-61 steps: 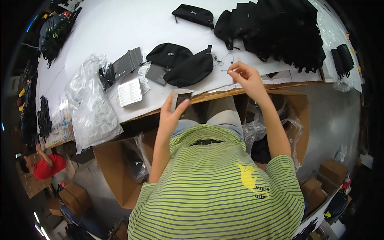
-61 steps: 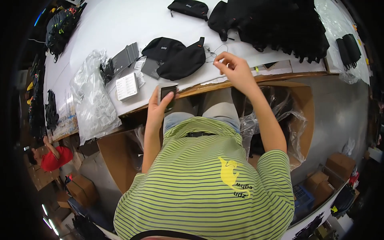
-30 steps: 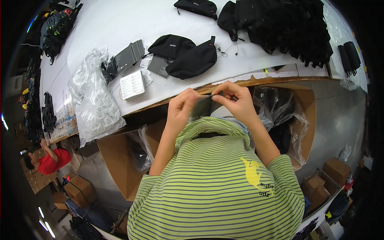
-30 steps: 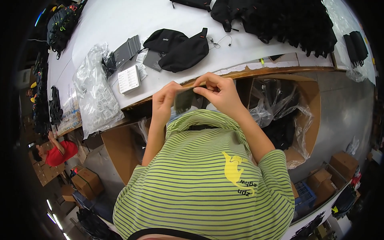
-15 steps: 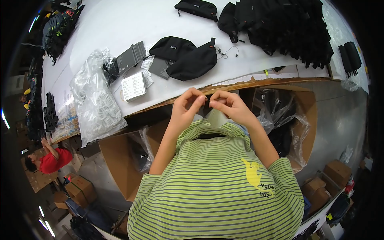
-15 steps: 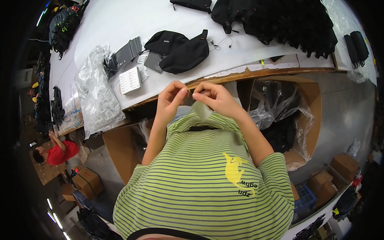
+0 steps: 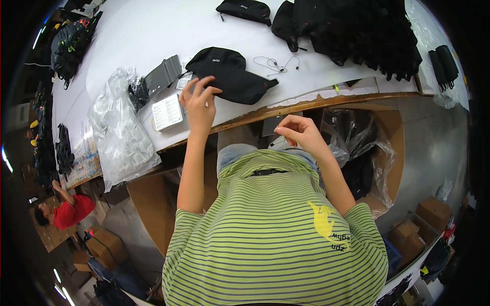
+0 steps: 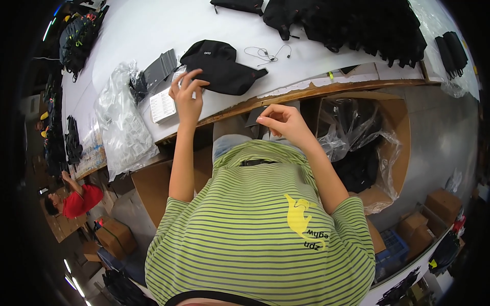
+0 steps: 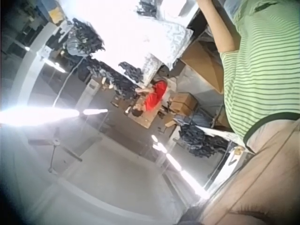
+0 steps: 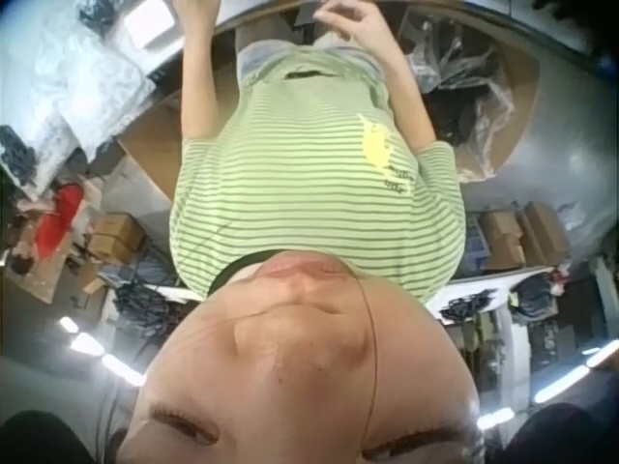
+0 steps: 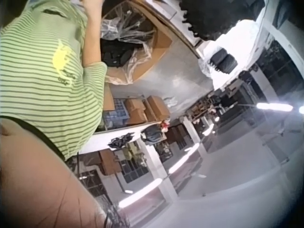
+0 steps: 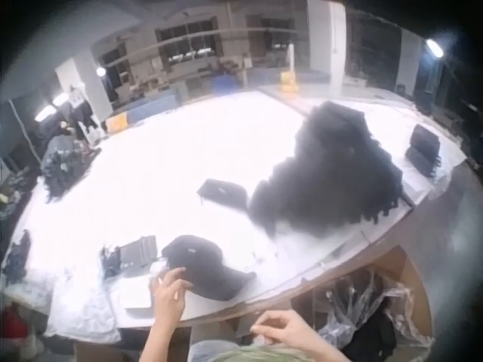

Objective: The recorder is attaching product tags to black fabric pouches and organizing them on a workbench.

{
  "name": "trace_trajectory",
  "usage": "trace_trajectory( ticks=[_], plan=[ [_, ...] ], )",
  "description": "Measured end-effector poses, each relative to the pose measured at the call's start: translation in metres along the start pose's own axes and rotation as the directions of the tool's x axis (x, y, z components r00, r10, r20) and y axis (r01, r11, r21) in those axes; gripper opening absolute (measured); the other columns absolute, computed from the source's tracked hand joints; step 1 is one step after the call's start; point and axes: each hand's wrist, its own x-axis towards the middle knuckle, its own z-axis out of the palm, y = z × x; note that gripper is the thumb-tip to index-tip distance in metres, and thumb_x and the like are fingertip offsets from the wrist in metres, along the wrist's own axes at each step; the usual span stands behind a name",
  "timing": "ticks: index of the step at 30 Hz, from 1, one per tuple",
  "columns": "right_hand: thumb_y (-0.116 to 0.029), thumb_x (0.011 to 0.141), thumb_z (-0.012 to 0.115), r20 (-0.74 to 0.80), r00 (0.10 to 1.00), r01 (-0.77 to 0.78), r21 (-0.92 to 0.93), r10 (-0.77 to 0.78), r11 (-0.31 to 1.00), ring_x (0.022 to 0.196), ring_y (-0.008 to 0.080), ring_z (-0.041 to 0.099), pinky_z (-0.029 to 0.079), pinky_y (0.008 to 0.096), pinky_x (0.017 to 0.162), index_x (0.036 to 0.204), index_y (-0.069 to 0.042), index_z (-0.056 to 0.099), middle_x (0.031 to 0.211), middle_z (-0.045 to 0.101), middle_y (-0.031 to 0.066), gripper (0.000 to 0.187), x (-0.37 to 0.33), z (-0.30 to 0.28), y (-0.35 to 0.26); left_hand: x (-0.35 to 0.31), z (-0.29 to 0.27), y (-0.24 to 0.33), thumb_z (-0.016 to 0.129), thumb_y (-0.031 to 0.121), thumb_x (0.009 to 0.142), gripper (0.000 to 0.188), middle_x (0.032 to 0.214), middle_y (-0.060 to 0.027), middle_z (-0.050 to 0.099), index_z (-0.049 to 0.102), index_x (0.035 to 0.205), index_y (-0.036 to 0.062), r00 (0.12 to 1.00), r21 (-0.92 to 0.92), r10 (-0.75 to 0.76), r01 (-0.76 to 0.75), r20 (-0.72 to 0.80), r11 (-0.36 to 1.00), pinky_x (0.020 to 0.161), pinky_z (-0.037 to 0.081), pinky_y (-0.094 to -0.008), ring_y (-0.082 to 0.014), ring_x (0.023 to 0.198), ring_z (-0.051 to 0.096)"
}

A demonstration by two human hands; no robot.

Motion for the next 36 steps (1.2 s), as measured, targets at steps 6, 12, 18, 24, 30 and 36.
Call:
trace_trajectory(
  ticks=[6,12,18,24,30,36],
  plan=[
    [-0.017,0.083,0.069,-0.066,0.998,-0.029,-0.108,0.022,0.994,0.051,0.0022,0.045,0.034,0.0186,0.047,0.085,-0.003,0.066,0.059,0.053,-0.0052,0.014,0.006,0.005,0.005,-0.021,0.016,0.013,0.064,0.006,0.073,0.037,0.122,-0.0055,0.049,0.062,0.108,0.0184,0.992,-0.148,-0.067,0.083,0.108,0.986,0.096,0.028,-0.0414,-0.0273,0.113,0.042],
    [-0.019,0.082,0.070,-0.124,0.992,-0.006,-0.192,-0.019,0.981,0.051,0.0027,0.045,0.035,0.0184,0.047,0.084,-0.003,0.068,0.059,0.054,-0.0046,0.016,0.007,0.011,0.002,-0.008,0.053,0.076,0.071,0.015,0.070,0.034,0.094,-0.0047,0.047,0.064,0.104,0.0139,0.989,-0.124,-0.100,0.114,0.112,0.986,0.082,0.031,-0.0375,-0.0242,0.094,0.043],
    [-0.022,0.077,0.073,-0.271,0.955,-0.014,-0.455,-0.123,0.891,0.049,0.0047,0.044,0.034,0.0222,0.047,0.085,-0.004,0.071,0.054,0.053,-0.0013,0.019,0.009,0.001,-0.002,-0.026,0.030,0.072,0.071,0.013,0.068,0.028,0.082,-0.0014,0.045,0.067,0.096,0.0155,0.995,-0.183,-0.058,0.073,0.083,0.980,0.077,0.031,-0.0356,-0.0223,0.085,0.044],
    [-0.017,0.077,0.071,-0.126,0.944,0.177,-0.586,-0.305,0.791,0.052,0.0066,0.046,0.036,0.0223,0.049,0.088,-0.005,0.071,0.060,0.061,0.0028,0.016,0.035,0.039,0.000,-0.063,-0.022,0.076,0.073,0.011,0.064,0.017,0.063,-0.0003,0.044,0.059,0.073,0.0102,0.939,-0.233,-0.324,0.342,0.113,0.910,0.067,0.031,-0.0321,-0.0185,0.065,0.044],
    [-0.017,0.078,0.071,0.138,0.985,0.163,-0.606,-0.099,0.779,0.051,0.0079,0.049,0.039,0.0228,0.050,0.088,-0.005,0.071,0.066,0.066,0.0025,0.016,0.046,0.057,-0.017,-0.086,-0.036,0.074,0.073,0.008,0.069,0.011,0.053,0.0004,0.041,0.063,0.069,0.0036,0.749,-0.390,-0.588,0.662,0.305,0.641,0.062,0.031,-0.0289,-0.0135,0.056,0.039],
    [-0.017,0.078,0.071,0.209,0.968,0.243,-0.649,-0.138,0.721,0.053,0.0076,0.050,0.040,0.0221,0.052,0.087,-0.004,0.072,0.069,0.067,0.0036,0.016,0.041,0.057,-0.003,-0.085,-0.039,0.078,0.070,0.004,0.077,0.007,0.058,0.0027,0.045,0.066,0.080,-0.0010,0.601,-0.604,-0.668,0.748,0.438,0.276,0.055,0.032,-0.0226,-0.0064,0.060,0.041]
  ],
)
